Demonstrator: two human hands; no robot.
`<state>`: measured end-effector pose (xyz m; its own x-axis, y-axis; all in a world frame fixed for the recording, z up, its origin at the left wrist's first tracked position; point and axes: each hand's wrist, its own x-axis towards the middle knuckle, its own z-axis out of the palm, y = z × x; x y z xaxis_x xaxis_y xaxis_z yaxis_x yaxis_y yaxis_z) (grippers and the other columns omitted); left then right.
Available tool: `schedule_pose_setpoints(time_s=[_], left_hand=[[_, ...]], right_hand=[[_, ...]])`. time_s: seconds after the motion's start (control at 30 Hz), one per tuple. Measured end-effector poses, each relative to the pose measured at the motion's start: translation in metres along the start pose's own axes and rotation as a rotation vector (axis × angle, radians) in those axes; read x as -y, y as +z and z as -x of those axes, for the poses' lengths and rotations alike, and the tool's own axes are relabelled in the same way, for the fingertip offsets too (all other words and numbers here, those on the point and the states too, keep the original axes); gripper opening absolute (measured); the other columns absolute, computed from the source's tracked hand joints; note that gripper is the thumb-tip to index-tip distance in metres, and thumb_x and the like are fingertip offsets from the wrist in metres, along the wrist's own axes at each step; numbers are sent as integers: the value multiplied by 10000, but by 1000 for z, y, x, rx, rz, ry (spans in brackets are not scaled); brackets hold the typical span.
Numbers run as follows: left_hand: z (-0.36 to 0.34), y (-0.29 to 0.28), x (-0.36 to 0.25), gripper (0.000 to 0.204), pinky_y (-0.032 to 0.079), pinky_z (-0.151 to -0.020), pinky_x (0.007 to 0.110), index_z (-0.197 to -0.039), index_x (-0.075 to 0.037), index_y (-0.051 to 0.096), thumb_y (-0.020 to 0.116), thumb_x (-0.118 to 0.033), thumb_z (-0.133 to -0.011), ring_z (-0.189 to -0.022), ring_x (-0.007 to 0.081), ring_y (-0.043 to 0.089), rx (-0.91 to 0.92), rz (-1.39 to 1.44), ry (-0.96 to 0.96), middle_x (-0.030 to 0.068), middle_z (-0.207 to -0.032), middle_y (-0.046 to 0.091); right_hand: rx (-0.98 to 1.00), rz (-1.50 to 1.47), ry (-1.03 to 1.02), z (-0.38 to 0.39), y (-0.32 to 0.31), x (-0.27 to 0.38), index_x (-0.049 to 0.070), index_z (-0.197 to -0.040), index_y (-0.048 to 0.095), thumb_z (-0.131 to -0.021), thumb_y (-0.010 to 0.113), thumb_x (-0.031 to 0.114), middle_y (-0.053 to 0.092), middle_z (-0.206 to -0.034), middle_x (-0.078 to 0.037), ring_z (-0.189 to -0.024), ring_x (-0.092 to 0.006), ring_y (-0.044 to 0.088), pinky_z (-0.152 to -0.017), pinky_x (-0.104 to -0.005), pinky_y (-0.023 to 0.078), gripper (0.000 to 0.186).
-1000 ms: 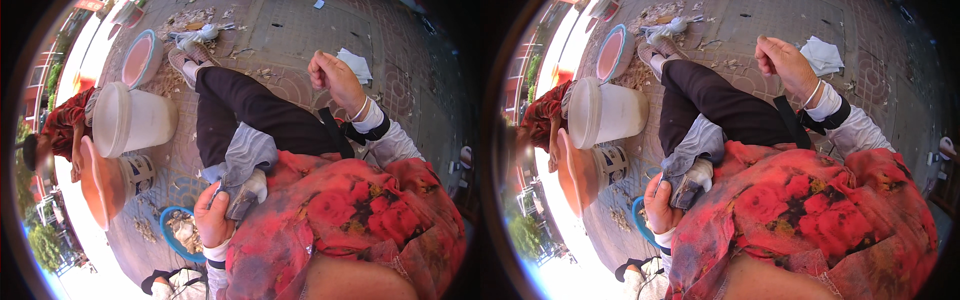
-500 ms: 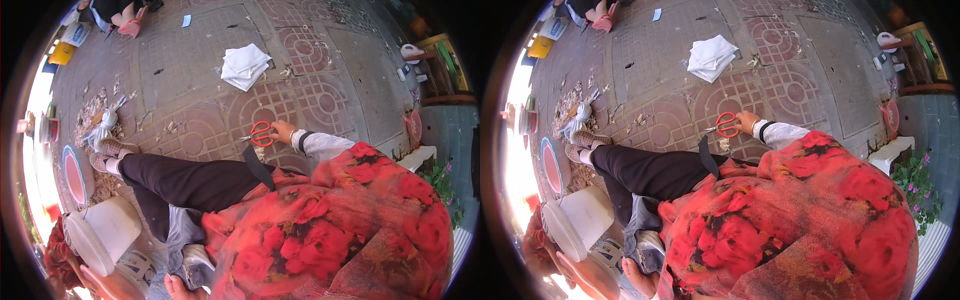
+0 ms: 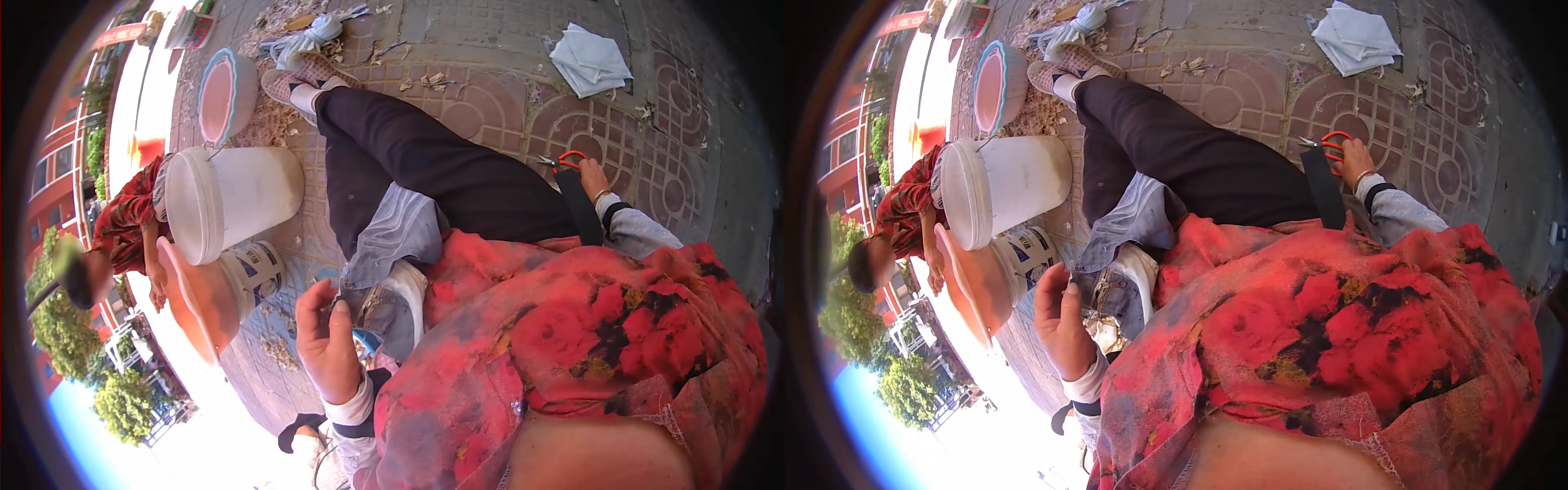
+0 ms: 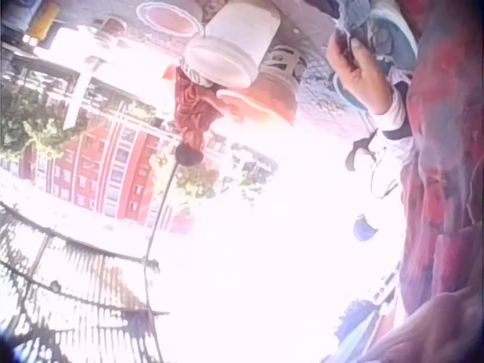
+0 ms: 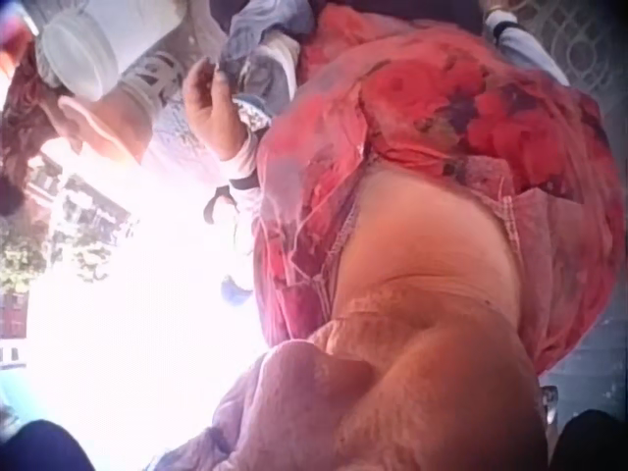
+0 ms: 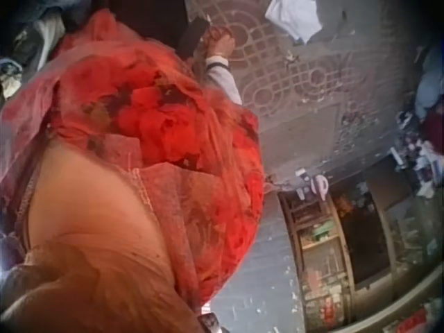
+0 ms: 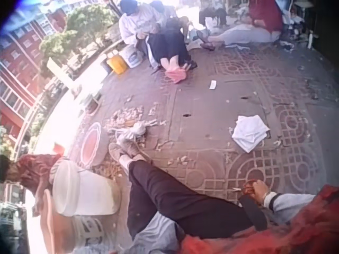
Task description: Cutting and hand-sewing a piece of denim clothing or scrap material.
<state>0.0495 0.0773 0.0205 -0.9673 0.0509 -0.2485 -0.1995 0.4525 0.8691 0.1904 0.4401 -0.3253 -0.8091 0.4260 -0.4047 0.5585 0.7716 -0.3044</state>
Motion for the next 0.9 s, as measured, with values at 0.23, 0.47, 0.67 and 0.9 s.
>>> schedule_pose_setpoints(time_s=[0.23,0.47,0.67,0.9], left_hand=[[8,-14,-5,216,397,-732,251,-937,15,557,580,33,-723,-793,167,507,-36,-400,361,95,-873,529],[0,-15,4,144,418,-654,252,-852,20,567,583,60,-715,-708,169,527,-27,-409,316,83,-778,550],[5,-12,10,119,423,-653,258,-839,19,567,589,50,-726,-711,192,546,-143,-501,448,105,-784,578],[13,-13,20,71,422,-700,272,-817,15,558,573,35,-750,-757,210,547,-223,-395,377,114,-842,580]], right_hand=[[-211,114,-242,-9,3,6,94,-1046,466,-649,672,182,454,-1048,-111,-984,-303,456,-821,-403,408,456],[32,147,-200,-31,0,8,108,-1076,456,-663,658,143,466,-1054,-124,-963,-310,483,-807,-412,431,461],[190,179,-208,-38,-8,19,112,-1126,402,-698,630,124,507,-1000,-168,-901,-357,538,-754,-441,448,485],[64,-367,-11,-36,-19,25,118,-1215,329,-733,627,235,588,-920,-198,-893,-331,577,-749,-376,457,578]])
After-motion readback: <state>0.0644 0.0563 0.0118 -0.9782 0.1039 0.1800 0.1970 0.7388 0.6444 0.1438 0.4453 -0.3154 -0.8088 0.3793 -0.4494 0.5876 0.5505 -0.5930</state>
